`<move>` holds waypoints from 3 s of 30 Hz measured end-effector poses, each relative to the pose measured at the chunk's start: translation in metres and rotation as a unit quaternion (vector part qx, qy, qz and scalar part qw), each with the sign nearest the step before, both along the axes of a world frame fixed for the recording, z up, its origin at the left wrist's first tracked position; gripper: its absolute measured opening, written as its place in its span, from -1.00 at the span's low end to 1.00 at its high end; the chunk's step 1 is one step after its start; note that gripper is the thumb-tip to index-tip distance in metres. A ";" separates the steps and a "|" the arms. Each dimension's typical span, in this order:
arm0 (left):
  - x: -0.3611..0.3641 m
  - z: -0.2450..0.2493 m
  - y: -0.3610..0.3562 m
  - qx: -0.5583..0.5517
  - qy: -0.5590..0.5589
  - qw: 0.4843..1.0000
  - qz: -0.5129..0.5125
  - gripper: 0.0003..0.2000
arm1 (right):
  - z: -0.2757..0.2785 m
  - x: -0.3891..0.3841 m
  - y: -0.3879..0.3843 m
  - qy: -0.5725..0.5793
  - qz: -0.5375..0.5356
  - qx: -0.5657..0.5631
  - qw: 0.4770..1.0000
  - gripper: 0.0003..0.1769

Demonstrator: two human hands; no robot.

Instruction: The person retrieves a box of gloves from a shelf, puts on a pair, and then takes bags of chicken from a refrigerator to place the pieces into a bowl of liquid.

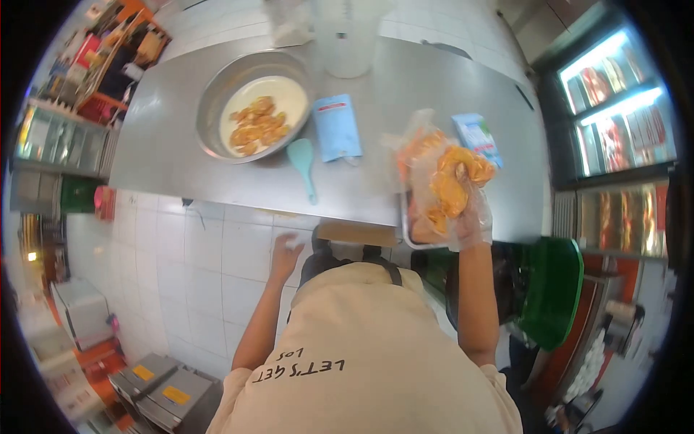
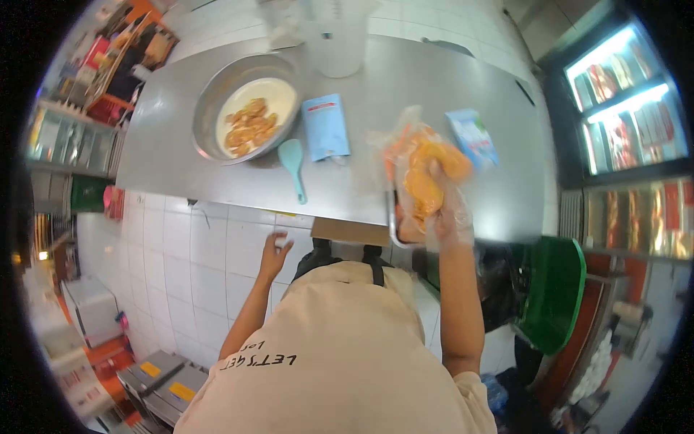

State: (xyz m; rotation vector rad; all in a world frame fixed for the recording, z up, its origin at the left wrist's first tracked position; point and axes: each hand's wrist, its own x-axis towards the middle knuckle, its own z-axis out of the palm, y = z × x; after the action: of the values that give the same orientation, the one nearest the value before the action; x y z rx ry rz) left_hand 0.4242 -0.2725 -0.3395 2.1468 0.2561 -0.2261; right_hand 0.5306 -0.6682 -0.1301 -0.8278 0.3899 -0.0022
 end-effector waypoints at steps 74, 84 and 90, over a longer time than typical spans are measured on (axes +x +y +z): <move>0.159 0.149 -0.283 -0.117 0.003 0.947 -0.299 -0.42 | -0.110 -0.059 -0.066 -0.180 0.340 -0.904 0.189 -0.71; 0.142 0.170 -0.298 -0.172 -0.050 0.933 -0.313 -0.54 | -0.095 -0.049 -0.063 -0.166 0.320 -0.865 0.349 -0.49; 0.137 0.167 -0.300 -0.157 0.012 0.918 -0.363 -0.60 | -0.099 -0.056 -0.065 -0.179 0.279 -0.858 0.392 -0.49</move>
State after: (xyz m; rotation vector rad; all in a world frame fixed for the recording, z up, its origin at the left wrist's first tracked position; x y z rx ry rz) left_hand 0.5615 -0.5727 -0.1721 1.8290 -0.5506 -0.6701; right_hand 0.4746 -0.7337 -0.2294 -2.9939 -0.6102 0.0511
